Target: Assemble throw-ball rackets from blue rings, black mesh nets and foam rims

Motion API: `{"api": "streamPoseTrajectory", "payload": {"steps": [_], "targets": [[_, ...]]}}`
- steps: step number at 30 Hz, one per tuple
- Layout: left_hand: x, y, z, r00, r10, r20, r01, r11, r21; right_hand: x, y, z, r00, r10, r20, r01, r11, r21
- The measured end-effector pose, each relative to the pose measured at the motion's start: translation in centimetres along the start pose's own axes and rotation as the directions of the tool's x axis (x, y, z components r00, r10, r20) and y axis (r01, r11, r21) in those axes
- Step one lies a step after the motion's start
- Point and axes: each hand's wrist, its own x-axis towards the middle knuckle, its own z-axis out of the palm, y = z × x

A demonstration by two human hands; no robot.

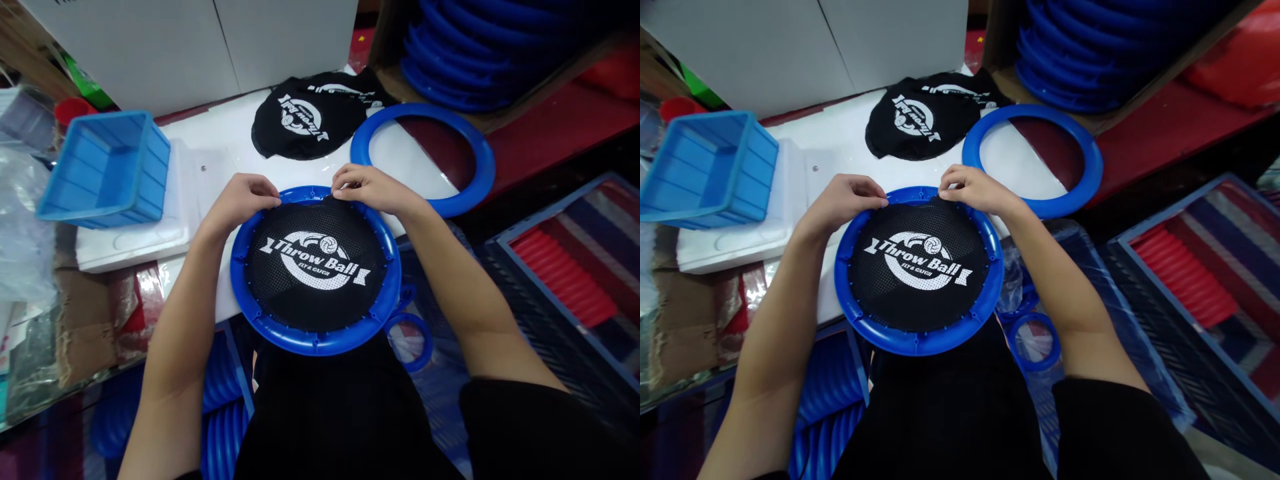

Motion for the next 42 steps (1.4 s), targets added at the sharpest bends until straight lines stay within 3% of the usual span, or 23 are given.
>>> {"api": "streamPoseTrajectory", "payload": {"steps": [6,11,16,20,22,24,27,30,38,42], "targets": [[1.2,-0.1,-0.7,0.993,-0.004,0.116,-0.002,0.999,0.046,0.3,-0.2,-0.6,0.998,0.026,0.060,-0.024,0.999,-0.040],[0.3,0.0,-0.2,0.998,0.010,0.067,-0.012,0.999,0.038,-0.1,-0.4,-0.3,0.999,-0.014,0.044,0.017,0.997,-0.077],[-0.6,0.1,0.5,1.000,-0.011,-0.005,0.011,0.999,0.046,-0.8,-0.3,0.3,0.998,-0.047,-0.044,0.044,0.997,-0.056],[-1.2,0.4,1.5,0.994,0.079,-0.072,-0.068,0.986,0.151,-0.7,-0.1,0.3,0.999,-0.016,-0.032,0.016,1.000,0.008],[-1.7,1.1,2.4,0.972,0.203,-0.120,-0.160,0.940,0.300,-0.6,0.0,0.1,1.000,-0.008,-0.013,0.008,1.000,0.029],[-2.2,2.0,3.7,0.936,0.343,-0.078,-0.265,0.835,0.482,-0.4,-0.1,0.0,1.000,0.001,-0.003,0.000,0.999,0.038],[-2.9,3.2,5.3,0.872,0.467,0.144,-0.441,0.625,0.644,0.0,-0.6,-0.3,0.999,0.045,0.011,-0.045,0.998,0.038],[-3.3,3.4,6.0,0.799,0.505,0.326,-0.575,0.487,0.657,0.8,-1.5,-0.7,0.992,0.105,0.062,-0.106,0.994,0.006],[-3.3,2.5,6.0,0.747,0.513,0.424,-0.631,0.345,0.695,4.0,-2.1,-2.1,0.940,0.223,0.258,-0.198,0.973,-0.121],[-3.3,2.7,6.2,0.751,0.502,0.429,-0.626,0.338,0.703,4.7,-1.0,-2.4,0.932,0.133,0.338,-0.101,0.989,-0.111]]}}
